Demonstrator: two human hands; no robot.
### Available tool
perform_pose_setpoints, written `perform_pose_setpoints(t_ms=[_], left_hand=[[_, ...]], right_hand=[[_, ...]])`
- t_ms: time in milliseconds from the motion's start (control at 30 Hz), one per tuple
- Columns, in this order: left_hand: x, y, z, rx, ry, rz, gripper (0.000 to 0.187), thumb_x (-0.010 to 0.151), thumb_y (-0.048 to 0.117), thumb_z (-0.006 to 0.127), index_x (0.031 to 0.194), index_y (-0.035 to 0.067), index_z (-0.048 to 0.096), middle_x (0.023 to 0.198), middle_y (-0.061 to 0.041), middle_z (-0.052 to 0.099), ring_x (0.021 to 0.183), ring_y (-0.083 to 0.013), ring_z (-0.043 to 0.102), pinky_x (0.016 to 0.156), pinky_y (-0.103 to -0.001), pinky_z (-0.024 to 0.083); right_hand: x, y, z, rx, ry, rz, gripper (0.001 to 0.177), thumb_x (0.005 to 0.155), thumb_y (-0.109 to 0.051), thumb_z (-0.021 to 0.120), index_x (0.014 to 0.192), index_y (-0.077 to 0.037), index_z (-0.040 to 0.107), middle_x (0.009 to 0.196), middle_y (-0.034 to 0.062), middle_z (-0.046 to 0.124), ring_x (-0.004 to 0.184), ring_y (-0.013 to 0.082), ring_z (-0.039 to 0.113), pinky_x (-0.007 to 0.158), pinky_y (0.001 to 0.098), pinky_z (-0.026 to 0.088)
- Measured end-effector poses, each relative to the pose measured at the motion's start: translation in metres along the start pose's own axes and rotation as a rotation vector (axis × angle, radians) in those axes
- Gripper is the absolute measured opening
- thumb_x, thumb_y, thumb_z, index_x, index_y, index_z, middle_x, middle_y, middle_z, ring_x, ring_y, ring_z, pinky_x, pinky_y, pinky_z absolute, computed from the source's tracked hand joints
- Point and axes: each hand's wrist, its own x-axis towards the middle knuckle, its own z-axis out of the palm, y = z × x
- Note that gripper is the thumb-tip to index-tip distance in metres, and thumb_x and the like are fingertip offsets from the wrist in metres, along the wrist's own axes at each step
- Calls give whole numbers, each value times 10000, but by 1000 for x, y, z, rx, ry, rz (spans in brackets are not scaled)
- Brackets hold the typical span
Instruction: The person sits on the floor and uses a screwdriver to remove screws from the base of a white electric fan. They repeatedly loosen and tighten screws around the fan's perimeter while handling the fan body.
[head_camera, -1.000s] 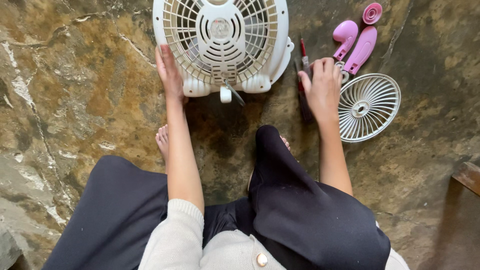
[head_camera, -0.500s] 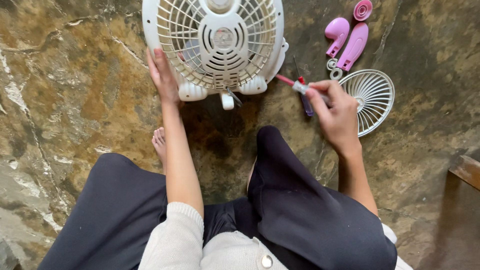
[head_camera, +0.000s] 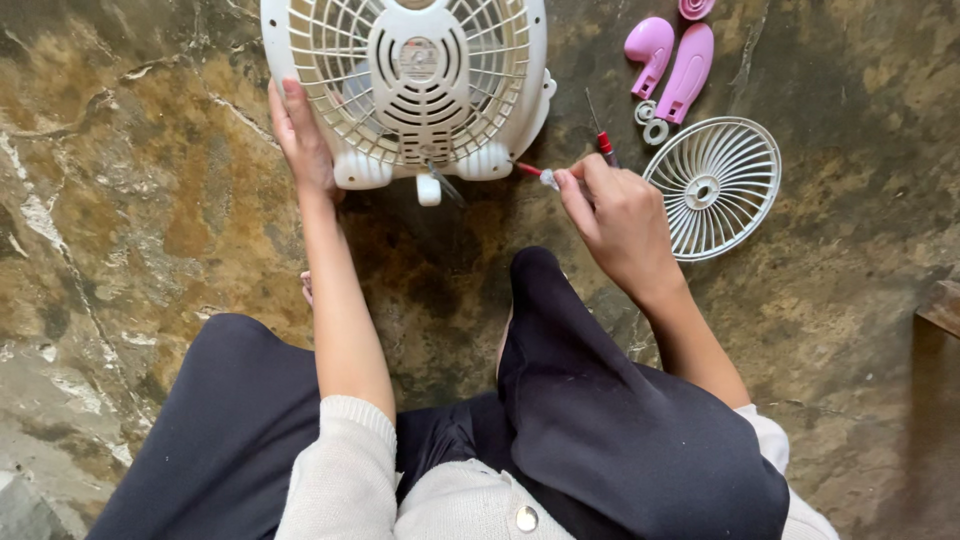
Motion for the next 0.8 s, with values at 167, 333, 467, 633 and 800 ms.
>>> perform_pose_setpoints(t_ms=[167, 333, 467, 633, 800], left_hand=[[2, -13, -17, 129, 14, -37, 826, 1102, 652, 529, 1575, -8, 382, 1556, -138, 508, 1466, -240, 485, 1252, -427, 366], [20, -3, -33, 149, -193, -49, 727, 1055, 656, 505, 1381, 9, 564, 1295, -138, 683, 1207, -234, 660, 1079, -402, 552], [30, 2, -32, 164, -231, -98, 646, 1062, 620, 528, 1327, 36, 608, 1096, -65, 675, 979, -157, 646, 906, -337, 576], [34, 14, -25, 168, -262, -74, 624, 1086, 603, 548, 1342, 38, 610, 1131, -18, 707, 1008, -95, 643, 935, -276, 559], [39, 22, -16, 301, -192, -133, 649, 1060, 631, 537, 1331, 51, 643, 903, 52, 593, 737, -46, 457, 699, -212, 435]], right_hand=[[19, 30, -6, 176, 70, 173, 135, 1048, -117, 723, 1110, 0, 696, 919, 99, 730, 765, 182, 708, 638, 313, 533], [20, 60, -5, 269, 210, 82, 206, 1049, -114, 787, 1184, 15, 701, 1040, 145, 748, 898, 214, 722, 763, 302, 549], [5, 69, 20, 343, 227, 115, 208, 1137, -185, 672, 1200, 11, 647, 1005, 124, 762, 884, 188, 748, 768, 297, 555], [-5, 73, 49, 257, 181, 141, 285, 1122, -254, 638, 1138, 30, 612, 914, 155, 730, 790, 223, 725, 687, 325, 544], [1, 72, 58, 305, 201, 128, 277, 1134, -250, 636, 1141, 25, 604, 950, 162, 726, 827, 240, 740, 714, 338, 567]])
